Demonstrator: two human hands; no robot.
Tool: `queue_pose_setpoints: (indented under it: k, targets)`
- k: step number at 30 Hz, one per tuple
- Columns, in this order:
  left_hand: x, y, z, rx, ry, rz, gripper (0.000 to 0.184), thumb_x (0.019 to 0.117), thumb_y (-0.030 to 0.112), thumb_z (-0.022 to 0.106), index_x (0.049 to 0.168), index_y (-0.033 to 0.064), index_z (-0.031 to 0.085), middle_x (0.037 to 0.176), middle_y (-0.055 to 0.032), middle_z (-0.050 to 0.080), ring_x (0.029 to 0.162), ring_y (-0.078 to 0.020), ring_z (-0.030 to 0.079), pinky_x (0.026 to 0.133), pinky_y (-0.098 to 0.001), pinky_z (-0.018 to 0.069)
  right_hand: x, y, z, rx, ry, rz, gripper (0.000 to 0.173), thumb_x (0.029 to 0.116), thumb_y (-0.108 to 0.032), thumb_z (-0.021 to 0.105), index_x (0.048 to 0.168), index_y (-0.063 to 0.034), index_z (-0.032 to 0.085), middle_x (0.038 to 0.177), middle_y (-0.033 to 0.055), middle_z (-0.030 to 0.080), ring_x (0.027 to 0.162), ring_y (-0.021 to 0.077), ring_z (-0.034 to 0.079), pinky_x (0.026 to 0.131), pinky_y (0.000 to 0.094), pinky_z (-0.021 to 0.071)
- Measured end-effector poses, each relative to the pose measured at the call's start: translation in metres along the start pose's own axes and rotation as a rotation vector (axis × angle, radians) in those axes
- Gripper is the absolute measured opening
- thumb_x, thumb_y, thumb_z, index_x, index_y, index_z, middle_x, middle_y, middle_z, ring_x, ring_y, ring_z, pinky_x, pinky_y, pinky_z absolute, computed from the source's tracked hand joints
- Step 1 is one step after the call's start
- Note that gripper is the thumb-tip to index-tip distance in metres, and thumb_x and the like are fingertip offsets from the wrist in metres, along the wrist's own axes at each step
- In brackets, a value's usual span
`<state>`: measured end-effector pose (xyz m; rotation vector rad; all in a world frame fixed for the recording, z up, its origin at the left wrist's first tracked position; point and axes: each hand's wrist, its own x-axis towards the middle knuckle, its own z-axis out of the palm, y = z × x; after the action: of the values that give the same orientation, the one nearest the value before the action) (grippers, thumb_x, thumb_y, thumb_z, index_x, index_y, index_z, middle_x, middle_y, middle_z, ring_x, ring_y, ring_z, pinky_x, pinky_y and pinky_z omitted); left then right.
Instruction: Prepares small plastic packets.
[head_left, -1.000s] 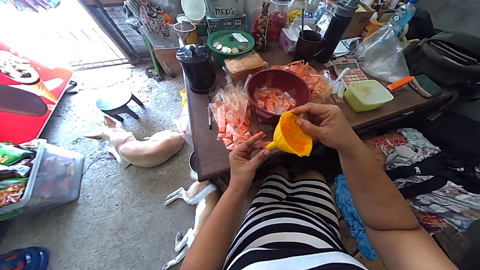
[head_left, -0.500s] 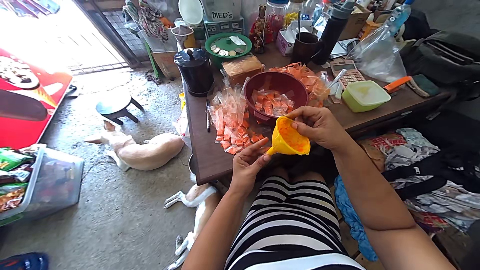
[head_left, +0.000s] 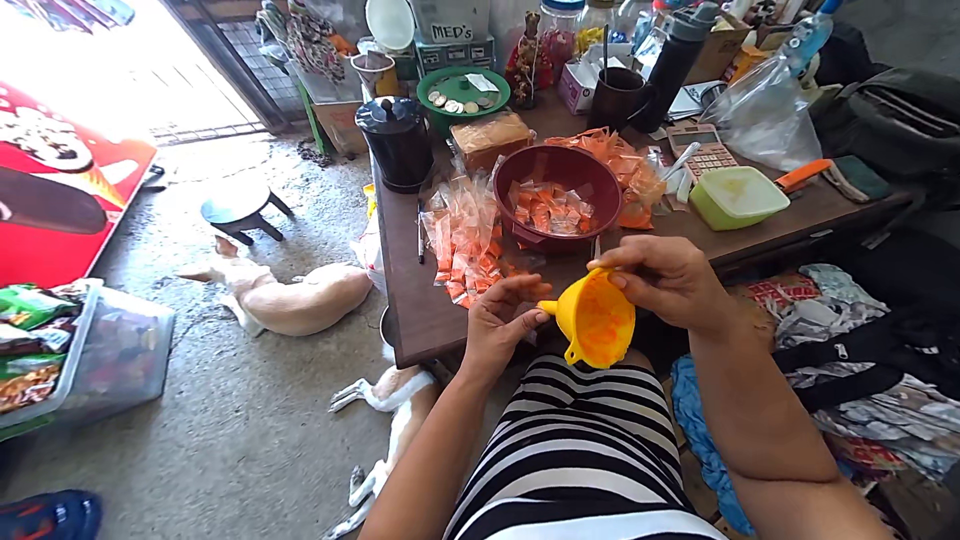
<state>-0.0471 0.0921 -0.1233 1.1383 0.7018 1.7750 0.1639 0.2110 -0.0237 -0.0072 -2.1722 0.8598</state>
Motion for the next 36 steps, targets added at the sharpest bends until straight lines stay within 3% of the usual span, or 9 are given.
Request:
queue_pose_setpoints:
  k: [3,7,11,20,26,30,31,34,36]
  targets:
    - [0.0,0.0,0.002,0.058,0.015,0.075,0.022,0.085,0.018,0.083,0.104,0.0139,0.074,0.097,0.003,0.076,0.094,-0.0087,0.072,0.099,-0.034,0.0565,-0.007,-0.01,-0.002,-0.099,-0.002,-0.02,0.022,0.1062,-0.02,0.055,0.114,-0.0053,0.068,0.084,-0.0018,0.057,0.077,-0.0044,0.054,0.072,0.0105,0.0487]
    - [0.0,-0.002,0.003,0.166,0.027,0.166,0.018,0.0841,0.025,0.084,0.096,0.0147,0.076,0.091,0.0051,0.076,0.094,-0.0073,0.072,0.108,-0.0371,0.0503,-0.014,-0.02,-0.005,-0.16,-0.032,-0.017,0.023,0.1092,-0.022,0.05,0.119,-0.0082,0.066,0.09,0.0017,0.055,0.082,-0.0026,0.055,0.077,0.0099,0.0471]
    - [-0.001,-0.001,0.003,0.203,-0.025,0.2,0.019,0.087,0.027,0.081,0.1,0.0137,0.078,0.094,0.0044,0.078,0.097,-0.0064,0.072,0.113,-0.0383,0.0465,-0.015,-0.022,-0.006,-0.179,-0.036,-0.022,0.022,0.1096,-0.021,0.048,0.12,-0.0093,0.065,0.091,0.0024,0.053,0.083,-0.0015,0.054,0.078,0.0099,0.0454]
    - [-0.003,0.009,-0.004,0.238,-0.169,0.169,0.016,0.0962,0.023,0.072,0.107,0.0132,0.079,0.102,0.0057,0.077,0.104,-0.0048,0.069,0.105,-0.0317,0.0505,-0.009,-0.022,-0.013,-0.191,-0.063,-0.04,0.021,0.1091,-0.02,0.049,0.112,-0.0063,0.066,0.09,0.0022,0.054,0.085,-0.0005,0.055,0.079,0.0113,0.0463]
    - [-0.004,0.008,-0.005,0.194,-0.198,0.167,0.018,0.0984,0.026,0.068,0.108,0.0145,0.079,0.106,0.0053,0.076,0.108,-0.0055,0.068,0.106,-0.0312,0.0501,-0.004,-0.028,-0.012,-0.165,-0.109,-0.058,0.022,0.1093,-0.018,0.048,0.116,-0.0077,0.066,0.091,0.0034,0.056,0.088,0.001,0.056,0.082,0.0121,0.0468]
    - [-0.006,0.008,-0.003,0.07,-0.178,0.079,0.023,0.0968,0.024,0.07,0.117,0.0147,0.077,0.108,0.0083,0.073,0.102,-0.0011,0.067,0.095,-0.0227,0.055,-0.003,-0.031,-0.011,-0.177,-0.126,-0.078,0.022,0.1092,-0.016,0.048,0.117,-0.0072,0.066,0.091,0.0046,0.055,0.089,0.0027,0.056,0.083,0.0125,0.0465]
    - [-0.007,0.007,-0.002,0.028,-0.153,0.059,0.023,0.0946,0.022,0.073,0.116,0.0142,0.076,0.106,0.0078,0.074,0.1,-0.0021,0.068,0.094,-0.024,0.0562,-0.002,-0.031,-0.01,-0.182,-0.129,-0.082,0.022,0.1092,-0.016,0.048,0.117,-0.0072,0.066,0.09,0.0048,0.055,0.089,0.0031,0.056,0.082,0.0125,0.0465]
    - [-0.009,0.005,-0.004,-0.049,-0.095,0.028,0.015,0.0892,0.018,0.079,0.103,0.016,0.076,0.099,0.0071,0.075,0.1,-0.0075,0.071,0.104,-0.0361,0.0543,-0.002,-0.032,-0.008,-0.194,-0.127,-0.094,0.022,0.1091,-0.015,0.048,0.118,-0.008,0.066,0.089,0.0051,0.054,0.086,0.0037,0.055,0.079,0.0123,0.0462]
    - [-0.009,0.004,-0.004,-0.068,-0.083,0.015,0.012,0.0878,0.017,0.08,0.099,0.0168,0.076,0.095,0.0073,0.075,0.098,-0.0081,0.072,0.106,-0.0381,0.0535,-0.002,-0.034,-0.007,-0.197,-0.13,-0.097,0.022,0.1091,-0.015,0.048,0.119,-0.0086,0.066,0.088,0.0055,0.053,0.085,0.0045,0.055,0.078,0.0126,0.0458]
